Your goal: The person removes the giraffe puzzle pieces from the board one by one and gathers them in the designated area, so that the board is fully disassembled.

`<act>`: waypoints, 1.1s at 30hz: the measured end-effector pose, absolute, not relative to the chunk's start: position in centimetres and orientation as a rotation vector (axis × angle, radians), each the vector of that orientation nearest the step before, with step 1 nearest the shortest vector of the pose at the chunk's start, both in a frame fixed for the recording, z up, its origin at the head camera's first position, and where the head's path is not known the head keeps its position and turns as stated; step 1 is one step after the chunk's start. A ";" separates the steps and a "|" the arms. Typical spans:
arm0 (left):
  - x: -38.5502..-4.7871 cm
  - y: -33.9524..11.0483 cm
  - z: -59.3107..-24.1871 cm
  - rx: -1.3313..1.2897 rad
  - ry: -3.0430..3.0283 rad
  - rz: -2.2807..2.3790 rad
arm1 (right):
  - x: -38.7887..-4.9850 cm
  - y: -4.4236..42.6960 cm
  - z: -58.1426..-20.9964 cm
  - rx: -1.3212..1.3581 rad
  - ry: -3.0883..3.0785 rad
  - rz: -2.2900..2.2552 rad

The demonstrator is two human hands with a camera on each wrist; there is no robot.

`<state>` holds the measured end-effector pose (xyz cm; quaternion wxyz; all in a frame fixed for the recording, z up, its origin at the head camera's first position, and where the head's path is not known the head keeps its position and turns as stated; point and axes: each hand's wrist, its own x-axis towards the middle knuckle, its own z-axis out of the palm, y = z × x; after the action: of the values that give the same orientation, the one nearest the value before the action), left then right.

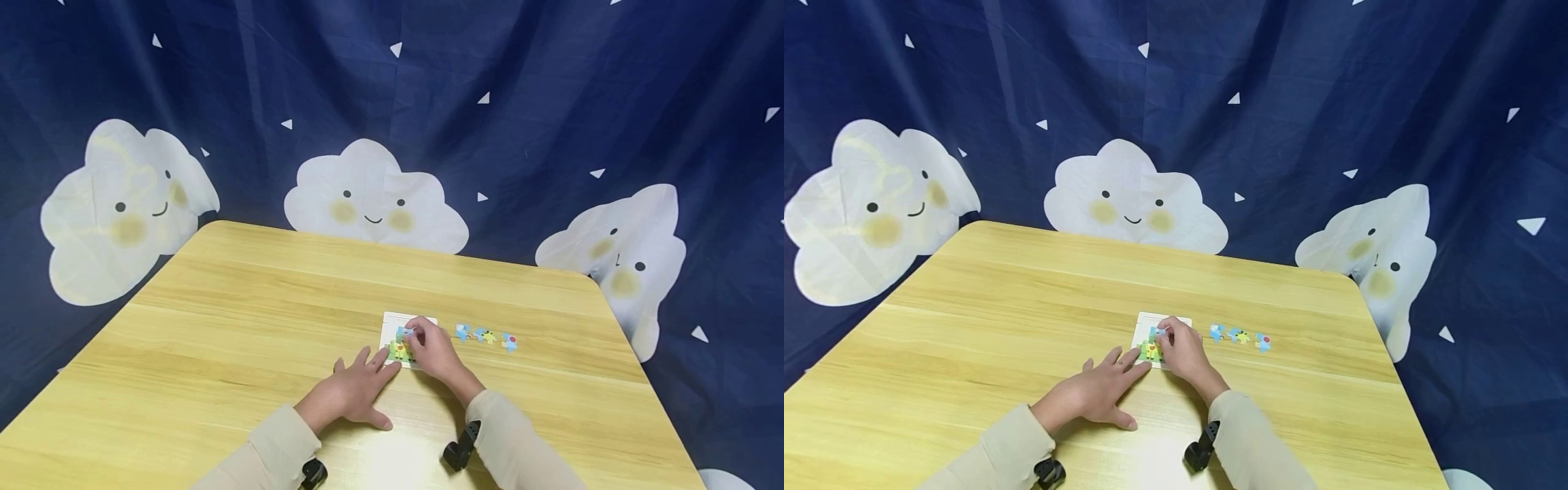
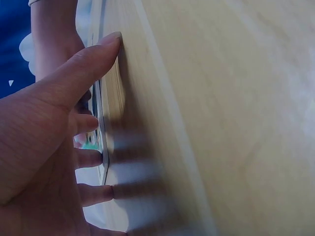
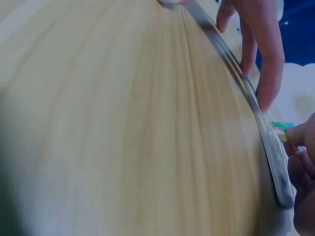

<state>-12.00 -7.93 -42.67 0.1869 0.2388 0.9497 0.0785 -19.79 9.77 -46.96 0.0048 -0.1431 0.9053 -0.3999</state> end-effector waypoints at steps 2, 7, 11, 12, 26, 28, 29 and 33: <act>-12.1 -7.9 -42.7 0.669 2.670 0.223 | -19.7 10.3 -47.0 -0.425 2.835 -1.258; -12.1 -7.9 -42.8 0.666 2.663 0.226 | -19.5 11.7 -47.0 -0.392 2.823 -1.265; -12.0 -7.9 -42.8 0.661 2.662 0.239 | -19.2 12.8 -47.1 -0.360 2.822 -1.268; -12.0 -7.9 -42.9 0.659 2.662 0.242 | -19.2 13.1 -47.1 -0.355 2.825 -1.269; -11.9 -7.9 -42.8 0.650 2.655 0.254 | -18.4 16.7 -47.5 -0.270 2.915 -1.224; -11.9 -7.9 -42.7 0.650 2.652 0.259 | -18.4 17.1 -47.5 -0.259 2.923 -1.198; -11.9 -8.0 -42.7 0.650 2.650 0.261 | -18.4 17.4 -47.5 -0.256 2.928 -1.185; -11.9 -8.0 -42.6 0.647 2.645 0.271 | -18.4 18.1 -47.4 -0.233 2.939 -1.150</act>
<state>-11.93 -7.98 -42.63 0.2015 0.2315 0.9468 0.0969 -18.40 18.09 -47.41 -0.0117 -0.0736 0.9286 -0.3635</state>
